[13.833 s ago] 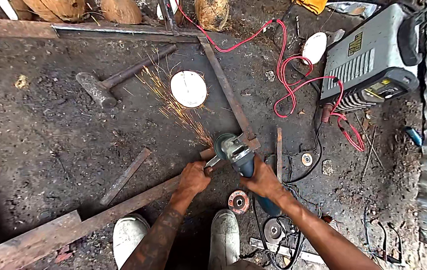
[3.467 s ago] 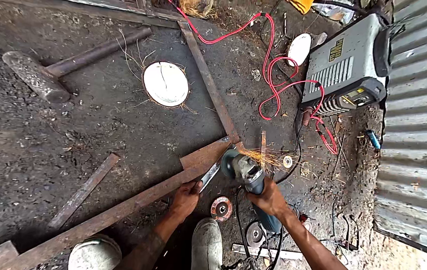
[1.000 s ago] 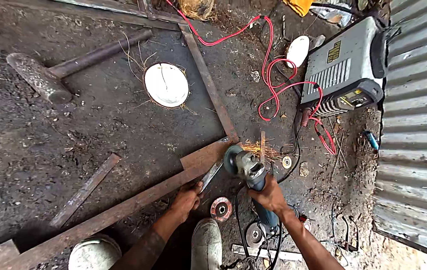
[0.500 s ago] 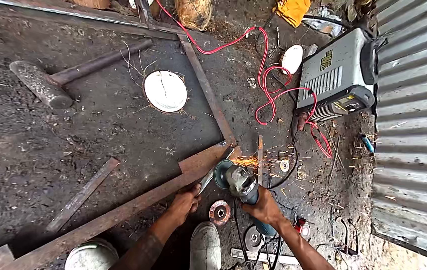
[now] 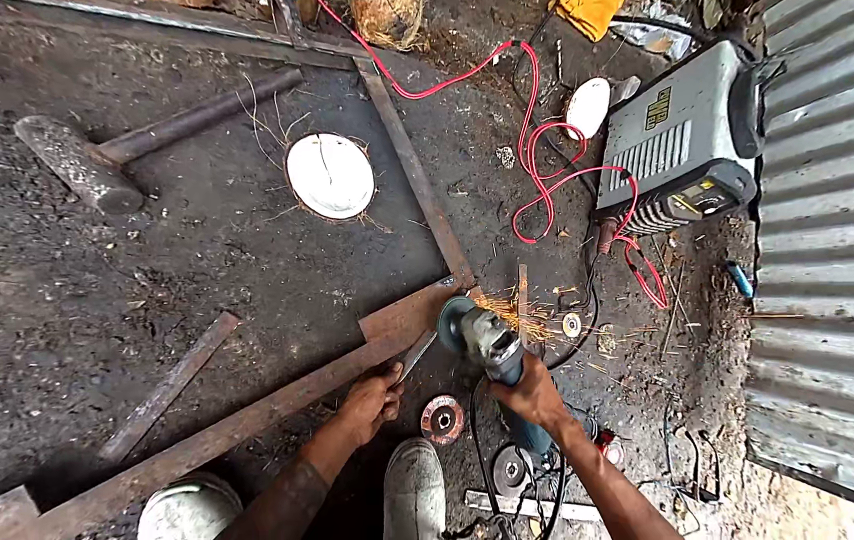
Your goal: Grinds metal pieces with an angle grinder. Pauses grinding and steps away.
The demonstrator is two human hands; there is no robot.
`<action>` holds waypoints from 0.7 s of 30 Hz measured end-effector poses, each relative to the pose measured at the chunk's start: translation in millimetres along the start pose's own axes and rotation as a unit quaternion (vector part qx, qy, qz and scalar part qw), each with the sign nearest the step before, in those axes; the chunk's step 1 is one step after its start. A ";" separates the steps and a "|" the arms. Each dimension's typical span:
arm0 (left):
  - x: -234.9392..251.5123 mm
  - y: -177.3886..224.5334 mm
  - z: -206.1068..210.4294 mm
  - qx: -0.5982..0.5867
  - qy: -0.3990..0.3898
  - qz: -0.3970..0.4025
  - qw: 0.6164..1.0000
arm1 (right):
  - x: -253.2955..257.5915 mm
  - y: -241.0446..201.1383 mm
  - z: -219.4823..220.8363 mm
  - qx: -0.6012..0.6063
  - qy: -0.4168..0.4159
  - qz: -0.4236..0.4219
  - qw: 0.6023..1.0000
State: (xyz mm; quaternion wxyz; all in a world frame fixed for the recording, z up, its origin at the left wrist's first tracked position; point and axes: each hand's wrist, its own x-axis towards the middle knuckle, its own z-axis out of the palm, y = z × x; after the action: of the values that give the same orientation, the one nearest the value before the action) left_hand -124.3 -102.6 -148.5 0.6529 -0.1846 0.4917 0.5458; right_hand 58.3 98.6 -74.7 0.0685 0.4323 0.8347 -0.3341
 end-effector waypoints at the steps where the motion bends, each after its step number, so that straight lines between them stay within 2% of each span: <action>1: 0.0 0.2 -0.6 -0.006 -0.001 0.000 1.000 | 3.2 1.2 -2.0 0.003 0.005 0.009 1.000; 4: 0.7 -0.9 -0.5 -0.017 -0.014 -0.003 1.000 | -3.7 2.1 -2.3 -0.012 -0.020 0.022 0.999; 7: 2.0 -2.2 -0.5 -0.023 -0.020 -0.009 0.999 | -14.2 2.0 4.6 -0.024 -0.041 0.001 0.999; 12: 0.7 -1.2 -1.2 -0.030 -0.028 -0.012 0.999 | 5.6 6.3 -6.2 0.012 -0.002 0.009 1.000; 17: 3.3 0.5 0.9 -0.034 -0.035 -0.021 0.999 | -6.7 3.0 -2.4 -0.017 -0.042 0.008 0.999; 21: 2.0 -1.4 -0.2 -0.053 -0.039 -0.031 0.997 | 2.1 5.3 -6.4 0.015 -0.016 0.003 1.000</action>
State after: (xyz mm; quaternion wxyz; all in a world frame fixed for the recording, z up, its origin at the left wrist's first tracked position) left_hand -123.3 -102.1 -150.7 0.6775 -0.2126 0.4299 0.5576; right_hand 62.3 106.1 -73.3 0.0767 0.4301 0.8272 -0.3533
